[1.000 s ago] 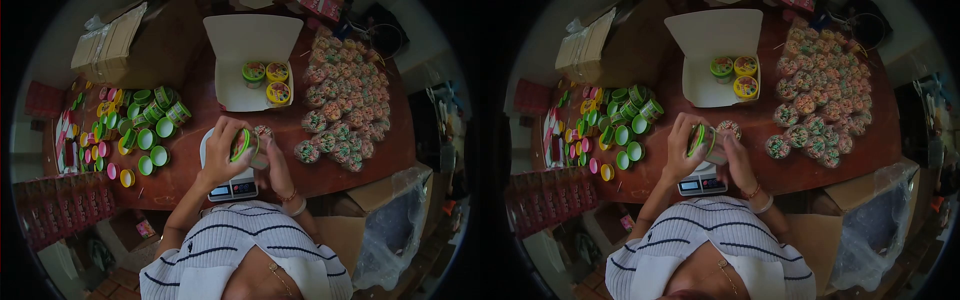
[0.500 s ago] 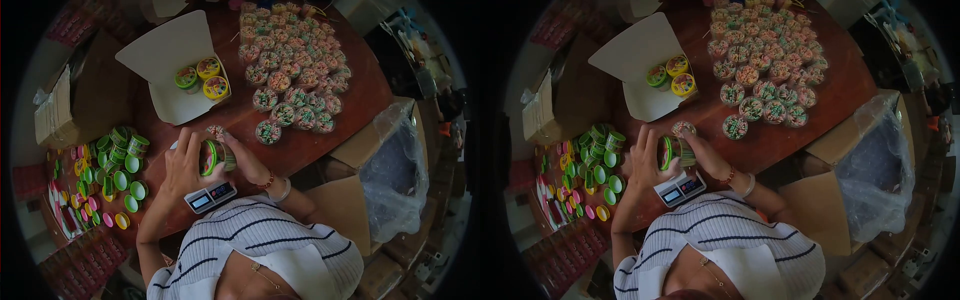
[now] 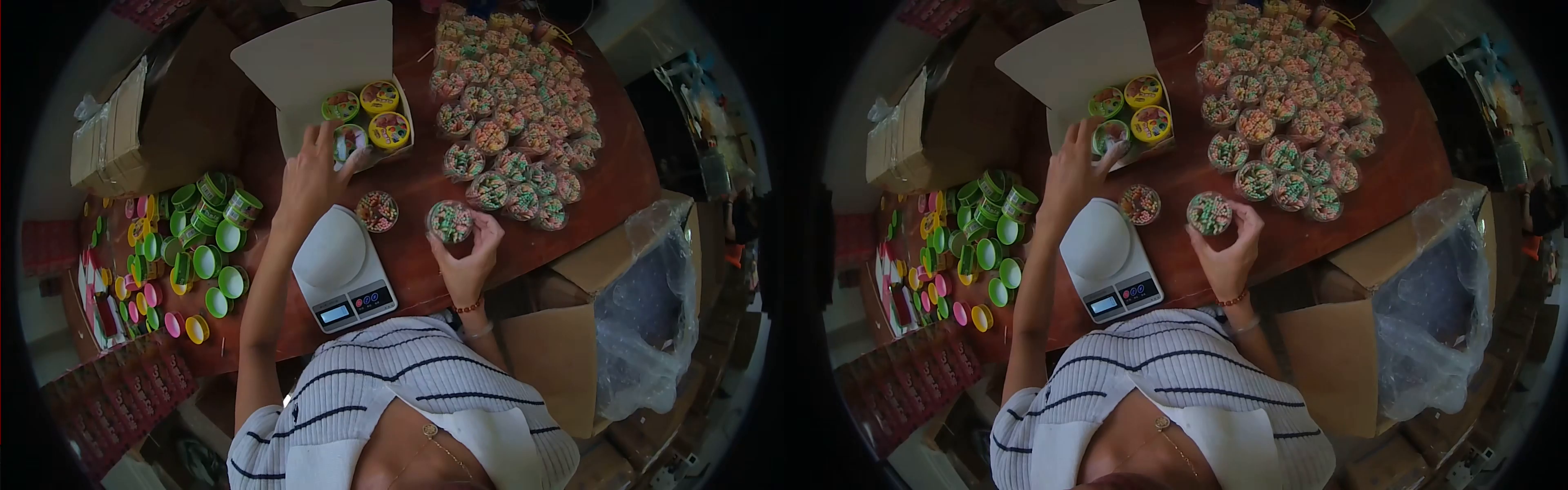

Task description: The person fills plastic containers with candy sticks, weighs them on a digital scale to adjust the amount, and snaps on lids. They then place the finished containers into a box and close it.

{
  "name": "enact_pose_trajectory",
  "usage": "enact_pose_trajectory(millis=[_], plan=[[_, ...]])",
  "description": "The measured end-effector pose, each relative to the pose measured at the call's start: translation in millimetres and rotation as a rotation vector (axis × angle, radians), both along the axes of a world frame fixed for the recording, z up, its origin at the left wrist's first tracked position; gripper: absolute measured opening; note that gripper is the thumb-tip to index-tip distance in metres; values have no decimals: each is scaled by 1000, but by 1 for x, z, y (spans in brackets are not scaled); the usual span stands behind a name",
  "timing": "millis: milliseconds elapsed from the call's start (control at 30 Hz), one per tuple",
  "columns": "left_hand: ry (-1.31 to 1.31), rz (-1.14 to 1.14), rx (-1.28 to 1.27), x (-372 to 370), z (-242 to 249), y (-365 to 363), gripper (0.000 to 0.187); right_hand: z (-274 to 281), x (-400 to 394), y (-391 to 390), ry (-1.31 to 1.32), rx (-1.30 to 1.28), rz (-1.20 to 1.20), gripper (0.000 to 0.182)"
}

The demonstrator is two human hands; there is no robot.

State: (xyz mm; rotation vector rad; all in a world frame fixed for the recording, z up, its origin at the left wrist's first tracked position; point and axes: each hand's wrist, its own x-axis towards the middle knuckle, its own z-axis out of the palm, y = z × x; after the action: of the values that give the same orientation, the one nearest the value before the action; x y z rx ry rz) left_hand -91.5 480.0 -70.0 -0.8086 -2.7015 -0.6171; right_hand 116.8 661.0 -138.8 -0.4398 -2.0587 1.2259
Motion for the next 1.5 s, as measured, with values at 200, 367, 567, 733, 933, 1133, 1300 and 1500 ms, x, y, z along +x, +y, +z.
enact_pose_trajectory(millis=[200,367,567,733,933,1133,1300,1500], plan=[[-159,171,331,16,58,-88,31,50,-16,-58,-38,-2,804,79],[-108,400,108,30,43,-185,29,20,-50,-111,-21,55,915,78],[-171,352,88,63,-5,-217,40,23,-39,-69,83,87,629,78],[167,771,198,59,-22,-290,33,15,-31,-15,42,-23,251,49],[48,860,235,64,-60,-422,44,-3,-15,13,-70,-140,124,34],[-114,1067,329,70,-99,-410,107,-1,-22,-6,-58,-169,180,34],[-128,988,566,73,-106,-400,107,9,-37,-15,-50,-130,261,47],[320,958,9,88,-43,-334,76,32,-68,-25,-86,431,603,85]])
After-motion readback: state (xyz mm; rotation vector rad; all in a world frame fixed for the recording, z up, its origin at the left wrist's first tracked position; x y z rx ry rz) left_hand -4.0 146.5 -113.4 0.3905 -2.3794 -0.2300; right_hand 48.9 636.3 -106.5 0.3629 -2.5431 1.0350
